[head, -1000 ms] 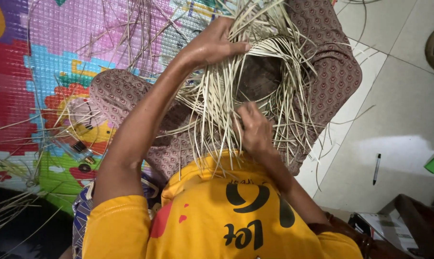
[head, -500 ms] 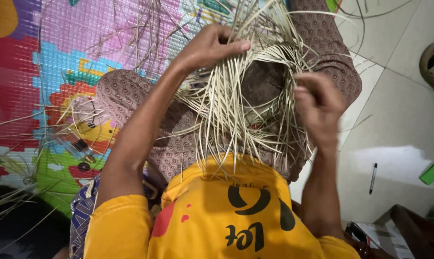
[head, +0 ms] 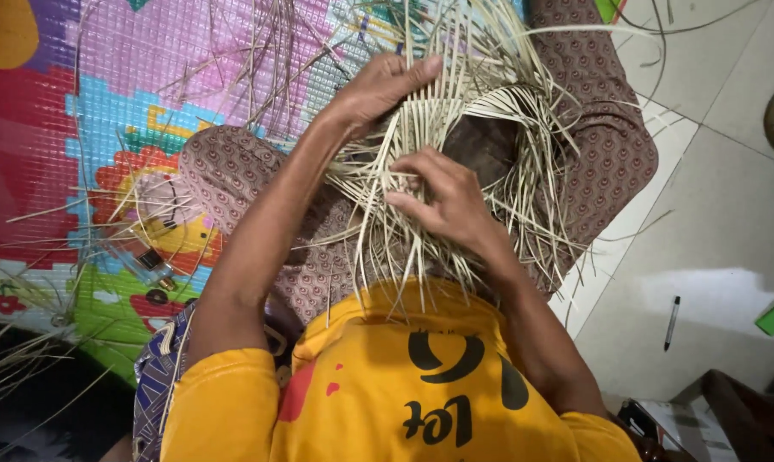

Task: Weaving the edges of a straw structure, likely a shoe sole, by hand-threading strands.

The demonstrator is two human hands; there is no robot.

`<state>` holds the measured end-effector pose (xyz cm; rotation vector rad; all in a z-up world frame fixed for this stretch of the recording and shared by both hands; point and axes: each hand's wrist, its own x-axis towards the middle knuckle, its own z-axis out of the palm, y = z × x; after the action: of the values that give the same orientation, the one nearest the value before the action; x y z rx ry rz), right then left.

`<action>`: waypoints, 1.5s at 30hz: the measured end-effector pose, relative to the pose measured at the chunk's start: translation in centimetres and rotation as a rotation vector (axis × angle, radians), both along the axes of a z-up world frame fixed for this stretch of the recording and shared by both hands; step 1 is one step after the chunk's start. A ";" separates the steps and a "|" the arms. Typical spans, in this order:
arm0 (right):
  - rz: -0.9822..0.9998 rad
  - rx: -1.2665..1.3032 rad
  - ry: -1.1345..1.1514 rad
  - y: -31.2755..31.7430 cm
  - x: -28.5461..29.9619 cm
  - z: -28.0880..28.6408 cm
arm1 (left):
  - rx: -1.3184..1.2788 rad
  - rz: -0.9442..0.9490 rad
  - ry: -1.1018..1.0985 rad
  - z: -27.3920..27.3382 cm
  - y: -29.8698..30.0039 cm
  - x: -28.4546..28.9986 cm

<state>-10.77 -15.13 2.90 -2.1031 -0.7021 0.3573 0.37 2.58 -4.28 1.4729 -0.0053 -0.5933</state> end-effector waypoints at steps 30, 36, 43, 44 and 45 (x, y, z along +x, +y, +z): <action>-0.517 -0.238 -0.467 -11.8 4.5 3.4 | 0.545 -0.292 -0.665 15.6 4.9 -12.7; -0.722 -0.452 -0.717 -26.3 7.9 -1.2 | 0.346 -0.392 -0.506 16.5 10.6 -11.5; -0.872 -0.669 -0.901 -36.5 6.1 -3.1 | 0.415 -0.436 -0.324 15.5 14.7 -10.1; -0.926 -0.674 -0.916 -36.7 5.9 -2.9 | 0.354 -0.437 -0.365 14.6 14.8 -9.8; -0.981 -0.677 -0.931 -36.7 5.6 -2.7 | 0.294 -0.437 -0.406 13.8 15.1 -9.5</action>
<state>-5.16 -51.86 0.19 -2.9304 0.0997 -1.1249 -9.13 17.63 9.50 1.8758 -0.5916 -0.6520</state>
